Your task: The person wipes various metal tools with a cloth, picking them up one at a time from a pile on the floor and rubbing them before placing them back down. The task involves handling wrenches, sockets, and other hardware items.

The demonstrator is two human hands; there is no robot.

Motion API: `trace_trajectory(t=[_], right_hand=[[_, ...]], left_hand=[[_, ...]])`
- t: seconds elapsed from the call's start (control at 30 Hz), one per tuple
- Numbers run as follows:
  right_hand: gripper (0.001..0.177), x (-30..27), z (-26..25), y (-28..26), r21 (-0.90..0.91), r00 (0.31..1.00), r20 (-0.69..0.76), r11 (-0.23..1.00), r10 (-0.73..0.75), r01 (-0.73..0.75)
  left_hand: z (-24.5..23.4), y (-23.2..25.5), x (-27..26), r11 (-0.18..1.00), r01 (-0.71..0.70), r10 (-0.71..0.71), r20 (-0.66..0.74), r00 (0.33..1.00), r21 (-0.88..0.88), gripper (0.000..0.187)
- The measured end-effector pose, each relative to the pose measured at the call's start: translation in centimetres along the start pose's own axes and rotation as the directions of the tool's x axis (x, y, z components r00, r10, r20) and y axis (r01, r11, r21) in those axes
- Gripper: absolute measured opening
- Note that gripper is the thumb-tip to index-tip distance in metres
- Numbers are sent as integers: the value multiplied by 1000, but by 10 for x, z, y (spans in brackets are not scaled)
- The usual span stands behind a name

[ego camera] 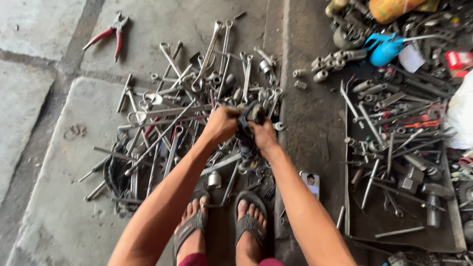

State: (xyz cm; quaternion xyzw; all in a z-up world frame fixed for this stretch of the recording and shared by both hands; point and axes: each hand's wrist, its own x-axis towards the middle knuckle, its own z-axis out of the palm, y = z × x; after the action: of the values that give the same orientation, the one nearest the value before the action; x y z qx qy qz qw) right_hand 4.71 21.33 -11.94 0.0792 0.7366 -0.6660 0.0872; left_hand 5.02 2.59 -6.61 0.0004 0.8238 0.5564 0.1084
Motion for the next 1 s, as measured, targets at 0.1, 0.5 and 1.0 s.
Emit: trace_trajectory(t=[0.1, 0.5, 1.0], right_hand=[[37, -1, 3, -16, -19, 993, 69, 996, 93, -92], [28, -40, 12, -24, -375, 979, 176, 912, -106, 166], [44, -31, -58, -23, -227, 922, 10, 899, 387, -375]], left_hand=[[-11, 15, -4, 990, -133, 142, -258, 956, 52, 41], [4, -22, 25, 771, 289, -370, -30, 929, -568, 20], [-38, -34, 0, 773, 119, -260, -139, 956, -624, 17]])
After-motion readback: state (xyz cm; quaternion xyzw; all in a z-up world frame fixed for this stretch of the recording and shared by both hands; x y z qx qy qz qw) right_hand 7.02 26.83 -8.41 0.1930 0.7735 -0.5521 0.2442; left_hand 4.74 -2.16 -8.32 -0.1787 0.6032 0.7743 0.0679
